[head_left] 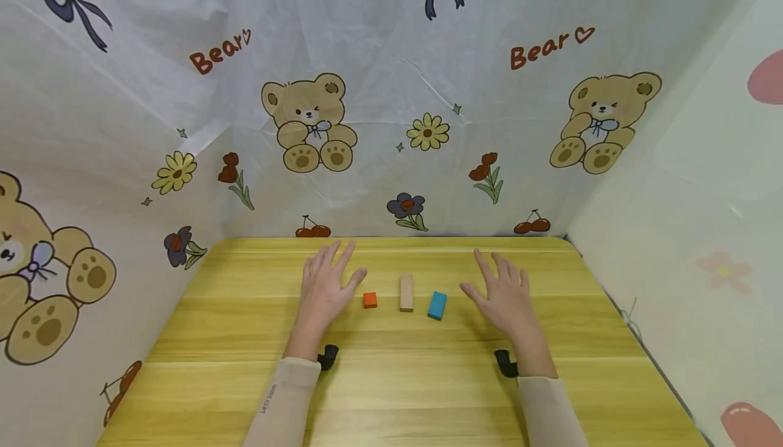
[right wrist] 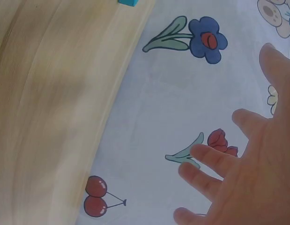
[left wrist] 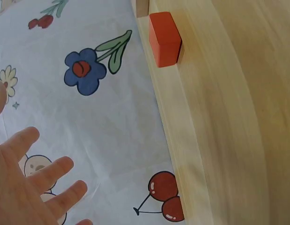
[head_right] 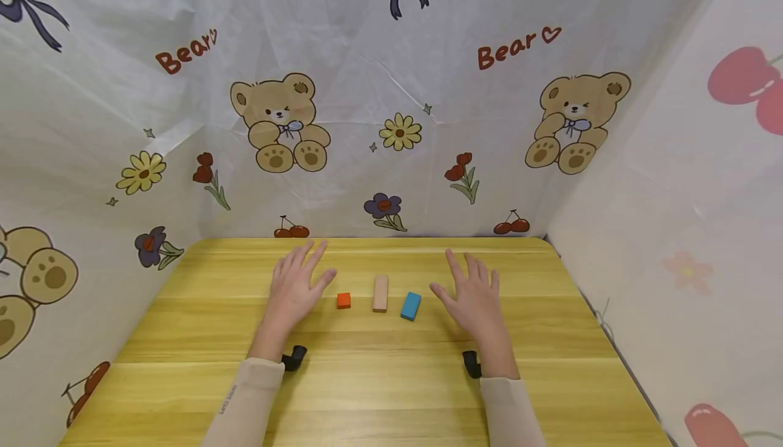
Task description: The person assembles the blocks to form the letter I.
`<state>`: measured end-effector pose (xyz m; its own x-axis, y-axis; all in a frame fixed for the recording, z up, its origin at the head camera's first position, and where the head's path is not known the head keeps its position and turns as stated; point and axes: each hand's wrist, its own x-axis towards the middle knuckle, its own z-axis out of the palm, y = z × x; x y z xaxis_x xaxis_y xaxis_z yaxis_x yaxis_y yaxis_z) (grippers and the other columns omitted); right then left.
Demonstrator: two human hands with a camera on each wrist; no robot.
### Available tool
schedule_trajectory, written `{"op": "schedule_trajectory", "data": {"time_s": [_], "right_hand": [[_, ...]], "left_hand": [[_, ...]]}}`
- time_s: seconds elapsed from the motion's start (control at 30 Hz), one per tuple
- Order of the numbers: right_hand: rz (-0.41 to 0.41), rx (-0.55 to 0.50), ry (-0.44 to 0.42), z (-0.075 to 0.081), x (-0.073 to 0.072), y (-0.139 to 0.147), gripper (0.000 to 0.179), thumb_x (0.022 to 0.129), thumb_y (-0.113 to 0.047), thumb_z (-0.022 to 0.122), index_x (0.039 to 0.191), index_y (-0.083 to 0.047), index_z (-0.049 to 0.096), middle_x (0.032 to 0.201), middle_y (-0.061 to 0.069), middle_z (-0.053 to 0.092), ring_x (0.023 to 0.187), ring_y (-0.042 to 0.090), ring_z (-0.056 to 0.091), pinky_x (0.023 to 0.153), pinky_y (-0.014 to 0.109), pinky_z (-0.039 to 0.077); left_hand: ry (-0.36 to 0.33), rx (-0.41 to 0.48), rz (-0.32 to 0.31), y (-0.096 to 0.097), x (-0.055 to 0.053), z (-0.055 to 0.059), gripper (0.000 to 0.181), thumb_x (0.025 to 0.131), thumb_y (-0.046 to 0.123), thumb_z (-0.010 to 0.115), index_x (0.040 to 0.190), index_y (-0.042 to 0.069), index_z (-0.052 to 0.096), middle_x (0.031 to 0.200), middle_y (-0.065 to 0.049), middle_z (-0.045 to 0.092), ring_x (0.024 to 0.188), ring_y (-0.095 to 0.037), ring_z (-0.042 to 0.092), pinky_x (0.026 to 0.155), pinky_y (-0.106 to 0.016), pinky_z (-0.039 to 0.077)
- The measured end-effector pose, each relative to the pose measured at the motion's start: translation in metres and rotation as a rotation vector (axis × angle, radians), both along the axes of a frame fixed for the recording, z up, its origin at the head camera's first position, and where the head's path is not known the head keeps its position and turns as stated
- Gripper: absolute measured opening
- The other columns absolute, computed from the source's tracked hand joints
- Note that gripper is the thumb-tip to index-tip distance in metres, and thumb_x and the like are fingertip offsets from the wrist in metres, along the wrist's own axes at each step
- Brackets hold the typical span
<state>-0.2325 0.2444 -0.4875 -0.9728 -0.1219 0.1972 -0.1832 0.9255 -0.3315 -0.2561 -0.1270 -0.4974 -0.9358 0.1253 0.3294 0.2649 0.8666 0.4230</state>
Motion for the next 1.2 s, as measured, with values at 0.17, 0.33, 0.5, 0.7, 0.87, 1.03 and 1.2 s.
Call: {"op": "schedule_trajectory", "data": {"time_s": [0.17, 0.33, 0.5, 0.7, 0.87, 1.03, 1.2], "right_hand": [[0.009, 0.019, 0.0, -0.001, 0.001, -0.003, 0.082, 0.106, -0.065, 0.049, 0.172, -0.024, 0.022, 0.168, 0.028, 0.03, 0.153, 0.055, 0.028, 0.123, 0.077, 0.012], [0.004, 0.03, 0.002, -0.001, 0.002, -0.008, 0.081, 0.106, -0.062, 0.052, 0.172, -0.024, 0.023, 0.16, 0.028, 0.04, 0.145, 0.053, 0.041, 0.115, 0.076, 0.03], [-0.004, 0.037, -0.004, -0.002, 0.003, -0.013, 0.083, 0.105, -0.063, 0.055, 0.172, -0.025, 0.023, 0.144, 0.025, 0.052, 0.126, 0.044, 0.054, 0.098, 0.066, 0.044], [0.007, 0.057, 0.024, -0.004, 0.001, -0.018, 0.086, 0.103, -0.065, 0.055, 0.172, -0.023, 0.023, 0.132, 0.024, 0.06, 0.105, 0.034, 0.06, 0.085, 0.057, 0.05], [0.023, 0.063, 0.02, -0.005, 0.0, -0.021, 0.087, 0.103, -0.065, 0.056, 0.171, -0.02, 0.024, 0.127, 0.024, 0.064, 0.093, 0.031, 0.061, 0.081, 0.055, 0.051], [0.034, 0.051, -0.001, -0.005, 0.001, -0.023, 0.088, 0.103, -0.063, 0.058, 0.17, -0.016, 0.026, 0.134, 0.028, 0.064, 0.106, 0.042, 0.067, 0.089, 0.062, 0.053], [0.044, 0.034, -0.047, -0.007, 0.0, -0.025, 0.089, 0.103, -0.062, 0.058, 0.169, -0.013, 0.025, 0.146, 0.032, 0.059, 0.122, 0.051, 0.064, 0.098, 0.068, 0.051]], "left_hand": [[-0.007, 0.027, -0.033, 0.007, 0.001, -0.002, 0.071, 0.106, 0.065, 0.048, 0.168, 0.032, 0.035, 0.168, -0.015, 0.041, 0.153, -0.043, 0.039, 0.126, -0.068, 0.024], [-0.018, 0.058, -0.047, 0.013, 0.004, -0.005, 0.071, 0.105, 0.065, 0.05, 0.168, 0.036, 0.034, 0.159, -0.014, 0.05, 0.146, -0.04, 0.046, 0.121, -0.066, 0.032], [-0.046, 0.095, -0.064, 0.022, 0.005, -0.008, 0.07, 0.104, 0.061, 0.056, 0.167, 0.037, 0.035, 0.15, -0.013, 0.056, 0.138, -0.037, 0.051, 0.113, -0.063, 0.04], [-0.063, 0.12, -0.092, 0.031, 0.004, -0.013, 0.069, 0.104, 0.06, 0.057, 0.166, 0.038, 0.036, 0.146, -0.013, 0.058, 0.132, -0.036, 0.054, 0.112, -0.062, 0.041], [-0.069, 0.11, -0.114, 0.038, 0.002, -0.021, 0.068, 0.105, 0.06, 0.057, 0.165, 0.037, 0.038, 0.139, -0.012, 0.06, 0.126, -0.034, 0.055, 0.108, -0.059, 0.044], [-0.083, 0.092, -0.13, 0.045, 0.0, -0.026, 0.067, 0.104, 0.06, 0.057, 0.164, 0.035, 0.041, 0.136, -0.011, 0.061, 0.123, -0.032, 0.055, 0.103, -0.057, 0.046], [-0.084, 0.09, -0.144, 0.049, -0.004, -0.03, 0.066, 0.104, 0.056, 0.062, 0.163, 0.033, 0.044, 0.133, -0.011, 0.061, 0.12, -0.031, 0.056, 0.101, -0.055, 0.047]]}}
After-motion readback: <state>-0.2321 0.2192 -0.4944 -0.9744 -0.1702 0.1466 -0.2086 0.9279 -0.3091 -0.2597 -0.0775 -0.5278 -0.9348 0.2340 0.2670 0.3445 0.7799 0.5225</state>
